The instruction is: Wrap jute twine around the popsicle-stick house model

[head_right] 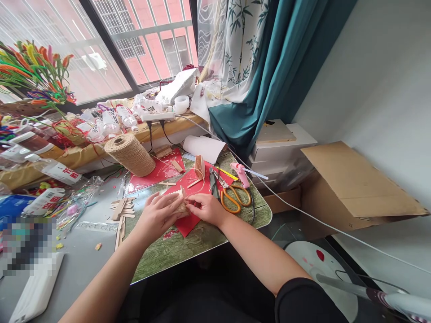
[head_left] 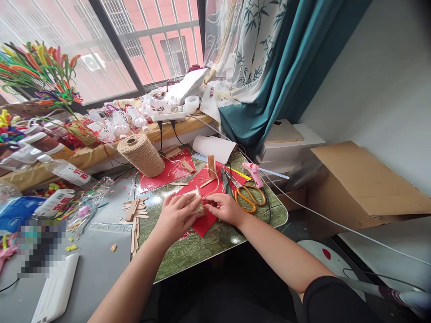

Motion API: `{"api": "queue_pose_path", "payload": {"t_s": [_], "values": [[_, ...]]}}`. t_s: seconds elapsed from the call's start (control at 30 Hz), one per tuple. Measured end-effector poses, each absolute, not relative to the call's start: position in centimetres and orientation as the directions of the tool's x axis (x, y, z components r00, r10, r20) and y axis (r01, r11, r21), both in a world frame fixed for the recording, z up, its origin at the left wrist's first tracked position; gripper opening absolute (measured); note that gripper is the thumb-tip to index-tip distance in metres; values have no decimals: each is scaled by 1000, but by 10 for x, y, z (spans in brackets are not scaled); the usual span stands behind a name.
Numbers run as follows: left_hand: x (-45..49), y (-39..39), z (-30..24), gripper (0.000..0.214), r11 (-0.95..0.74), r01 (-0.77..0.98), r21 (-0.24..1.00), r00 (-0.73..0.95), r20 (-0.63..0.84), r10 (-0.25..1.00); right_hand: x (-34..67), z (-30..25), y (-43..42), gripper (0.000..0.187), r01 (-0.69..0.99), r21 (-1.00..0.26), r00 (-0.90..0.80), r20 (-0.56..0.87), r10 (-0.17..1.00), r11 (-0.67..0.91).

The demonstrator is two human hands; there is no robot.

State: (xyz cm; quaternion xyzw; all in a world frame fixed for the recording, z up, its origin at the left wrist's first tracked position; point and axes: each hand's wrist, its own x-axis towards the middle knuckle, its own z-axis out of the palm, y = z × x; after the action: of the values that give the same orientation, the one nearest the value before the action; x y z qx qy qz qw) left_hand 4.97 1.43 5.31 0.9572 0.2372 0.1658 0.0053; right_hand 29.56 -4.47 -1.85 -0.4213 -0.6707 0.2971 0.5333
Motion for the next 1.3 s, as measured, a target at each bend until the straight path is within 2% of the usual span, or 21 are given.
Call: {"api": "queue_pose_path", "payload": {"t_s": [0.2, 0.3, 0.4, 0.5, 0.57, 0.6, 0.7, 0.73, 0.8, 0.93, 1.03, 1.17, 1.3], "values": [[50, 16, 52, 51, -891, 443, 99, 834, 318, 450, 289, -13, -43, 14, 188, -890, -9, 421, 907, 416], [51, 16, 52, 50, -890, 447, 88, 837, 312, 451, 292, -14, -42, 11, 217, -883, -10, 424, 905, 416], [51, 16, 53, 50, -887, 453, 87, 834, 310, 457, 300, -17, -41, 9, 417, -806, 40, 478, 878, 420], [51, 16, 53, 50, -890, 448, 85, 839, 304, 451, 308, -18, -40, 21, 657, -660, 85, 545, 834, 364], [51, 16, 53, 50, -891, 446, 86, 842, 298, 450, 309, -15, -40, 15, 721, -601, 118, 596, 794, 345], [50, 16, 53, 50, -891, 446, 88, 842, 295, 451, 309, -14, -41, 5, 726, -582, 108, 623, 775, 367], [50, 17, 52, 51, -889, 447, 99, 841, 290, 456, 304, -12, -41, 38, 659, -539, -54, 662, 747, 525], [50, 17, 52, 52, -888, 447, 103, 841, 288, 457, 302, -13, -40, 42, 622, -534, -115, 661, 741, 572], [50, 17, 52, 53, -886, 450, 108, 839, 288, 462, 299, -17, -38, 36, 566, -550, -157, 659, 735, 614], [50, 16, 53, 53, -884, 452, 116, 836, 291, 465, 299, -25, -36, 17, 497, -623, -73, 664, 744, 605], [50, 16, 53, 52, -883, 453, 123, 834, 291, 469, 302, -25, -37, 19, 465, -629, -35, 690, 723, 623], [52, 16, 53, 50, -883, 456, 115, 833, 296, 469, 306, -20, -38, 22, 479, -570, -109, 716, 690, 667], [52, 15, 53, 55, -877, 469, 103, 833, 280, 478, 306, -18, -37, 20, 520, -563, -142, 684, 715, 642]]}}
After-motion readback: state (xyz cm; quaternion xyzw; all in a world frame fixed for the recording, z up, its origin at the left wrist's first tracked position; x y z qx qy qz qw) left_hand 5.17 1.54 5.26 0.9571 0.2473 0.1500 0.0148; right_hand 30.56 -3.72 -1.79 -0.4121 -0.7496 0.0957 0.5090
